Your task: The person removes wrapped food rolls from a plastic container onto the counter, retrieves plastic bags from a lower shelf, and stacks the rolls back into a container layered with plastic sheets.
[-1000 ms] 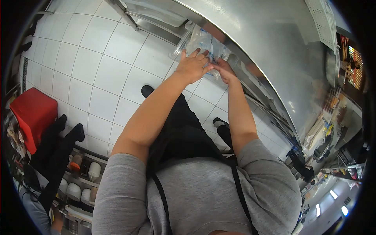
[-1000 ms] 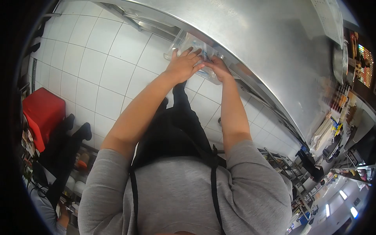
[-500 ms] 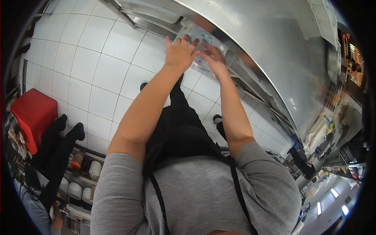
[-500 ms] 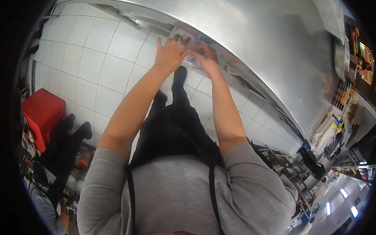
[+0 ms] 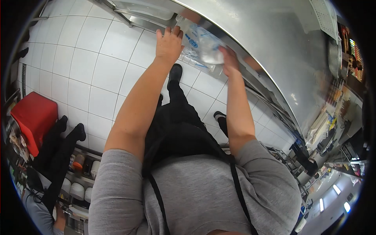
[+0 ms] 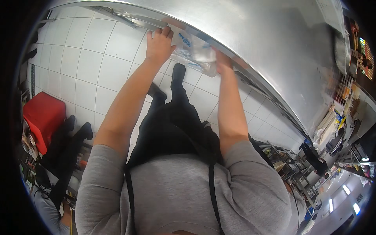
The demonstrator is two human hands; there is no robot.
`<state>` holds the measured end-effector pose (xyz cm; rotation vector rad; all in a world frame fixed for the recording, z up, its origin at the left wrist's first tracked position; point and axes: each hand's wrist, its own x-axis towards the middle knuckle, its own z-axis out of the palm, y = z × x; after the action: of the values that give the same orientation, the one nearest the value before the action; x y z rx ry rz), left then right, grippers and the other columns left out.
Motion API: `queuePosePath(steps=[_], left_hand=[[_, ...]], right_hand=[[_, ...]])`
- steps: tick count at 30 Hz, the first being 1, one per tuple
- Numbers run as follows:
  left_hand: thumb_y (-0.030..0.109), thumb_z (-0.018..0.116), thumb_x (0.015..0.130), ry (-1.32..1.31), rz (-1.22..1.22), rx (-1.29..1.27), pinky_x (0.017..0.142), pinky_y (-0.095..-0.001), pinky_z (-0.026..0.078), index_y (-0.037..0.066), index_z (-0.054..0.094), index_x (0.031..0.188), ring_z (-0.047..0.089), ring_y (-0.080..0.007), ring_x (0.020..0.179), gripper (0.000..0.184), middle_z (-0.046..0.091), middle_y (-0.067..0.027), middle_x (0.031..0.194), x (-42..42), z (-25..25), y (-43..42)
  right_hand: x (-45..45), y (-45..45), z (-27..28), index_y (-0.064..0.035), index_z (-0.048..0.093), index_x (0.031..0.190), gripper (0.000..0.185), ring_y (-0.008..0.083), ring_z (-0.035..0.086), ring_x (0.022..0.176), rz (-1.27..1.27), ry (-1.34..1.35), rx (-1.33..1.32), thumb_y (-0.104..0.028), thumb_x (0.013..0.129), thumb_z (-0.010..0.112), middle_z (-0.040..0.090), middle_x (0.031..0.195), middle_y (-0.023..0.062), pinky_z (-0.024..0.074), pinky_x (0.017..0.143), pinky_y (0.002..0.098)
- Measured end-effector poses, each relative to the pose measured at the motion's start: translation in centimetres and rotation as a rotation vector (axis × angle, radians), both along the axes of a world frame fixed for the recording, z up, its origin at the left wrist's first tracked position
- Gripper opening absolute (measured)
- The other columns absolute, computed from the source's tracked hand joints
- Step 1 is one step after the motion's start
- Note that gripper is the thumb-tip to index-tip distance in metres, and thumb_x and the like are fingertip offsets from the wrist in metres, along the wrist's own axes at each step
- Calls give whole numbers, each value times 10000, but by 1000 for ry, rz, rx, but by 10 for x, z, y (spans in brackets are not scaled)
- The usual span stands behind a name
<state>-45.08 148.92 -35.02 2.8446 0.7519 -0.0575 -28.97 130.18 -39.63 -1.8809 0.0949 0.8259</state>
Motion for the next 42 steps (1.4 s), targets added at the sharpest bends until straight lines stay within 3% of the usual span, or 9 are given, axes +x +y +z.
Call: queuePosePath(steps=[6, 12, 16, 20, 22, 26, 31, 35, 42], left_hand=[[353, 644, 782, 57, -5, -33, 942, -479, 286, 93, 528, 1173, 427, -212, 1120, 484, 463, -22, 1212, -3, -4, -3], [403, 584, 818, -472, 85, -28, 933, -490, 287, 89, 536, 1135, 426, -227, 1075, 449, 474, -39, 1152, -12, 7, -28], [396, 644, 780, -442, 4, -418, 910, -452, 318, 46, 506, 1142, 444, -275, 1011, 521, 485, -92, 1067, -12, 16, -55], [285, 797, 673, -775, 631, -795, 857, -387, 415, -32, 428, 1157, 474, -312, 1026, 686, 484, -180, 1087, -22, 15, -85], [209, 780, 713, -678, 991, -1779, 841, -346, 465, -29, 418, 1168, 524, -254, 1038, 628, 498, -164, 1142, -36, 30, -93], [60, 682, 787, -591, 854, -2052, 848, -334, 486, 1, 397, 1229, 586, -216, 980, 529, 582, -123, 1069, -87, 48, -68], [33, 671, 782, -543, 947, -1984, 834, -340, 499, 24, 409, 1221, 591, -206, 973, 512, 586, -112, 1071, -146, 36, -40], [34, 674, 777, -584, 1040, -1944, 838, -341, 499, 37, 418, 1219, 594, -210, 969, 511, 583, -108, 1085, -177, 12, -40], [32, 665, 773, -564, 1090, -1961, 828, -351, 510, 33, 407, 1239, 602, -218, 954, 533, 582, -114, 1083, -195, 5, -53]], right_hand=[[-7, -73, 54, -39, 405, 1288, 593, 216, 551, 1046, -13, 445, 173, -91, 763, 675, 552, 1132, 128, 451, 892, 346], [-57, -41, 53, 26, 346, 1279, 618, 259, 553, 1029, -83, 207, 344, -1, 746, 657, 522, 1173, 158, 468, 854, 333], [-70, -15, 57, -28, 425, 1239, 533, 227, 570, 1018, 31, 346, 454, 25, 752, 635, 556, 1138, 122, 478, 852, 346], [-98, -19, 88, -28, 464, 1214, 483, 207, 567, 1034, -101, 449, 508, 37, 763, 626, 567, 1144, 94, 472, 875, 335], [-99, -24, 92, -34, 476, 1217, 472, 188, 551, 1058, -23, 472, 449, 6, 776, 638, 567, 1150, 81, 444, 912, 330], [-61, -24, 78, -42, 516, 1167, 406, 137, 528, 1048, 600, 685, 507, -206, 824, 656, 570, 1131, 54, 414, 910, 302], [-53, 30, 66, -71, 536, 1035, 495, 195, 552, 978, 1123, -161, -259, -341, 693, 771, 570, 983, 52, 448, 819, 341], [-82, 35, 59, -87, 534, 1031, 458, 297, 547, 950, 1002, -717, -407, -243, 663, 756, 538, 1039, 99, 469, 809, 391], [-106, 12, 37, -112, 511, 1017, 388, 279, 524, 972, 1115, -879, -485, -87, 669, 679, 501, 1000, 90, 477, 801, 372]])
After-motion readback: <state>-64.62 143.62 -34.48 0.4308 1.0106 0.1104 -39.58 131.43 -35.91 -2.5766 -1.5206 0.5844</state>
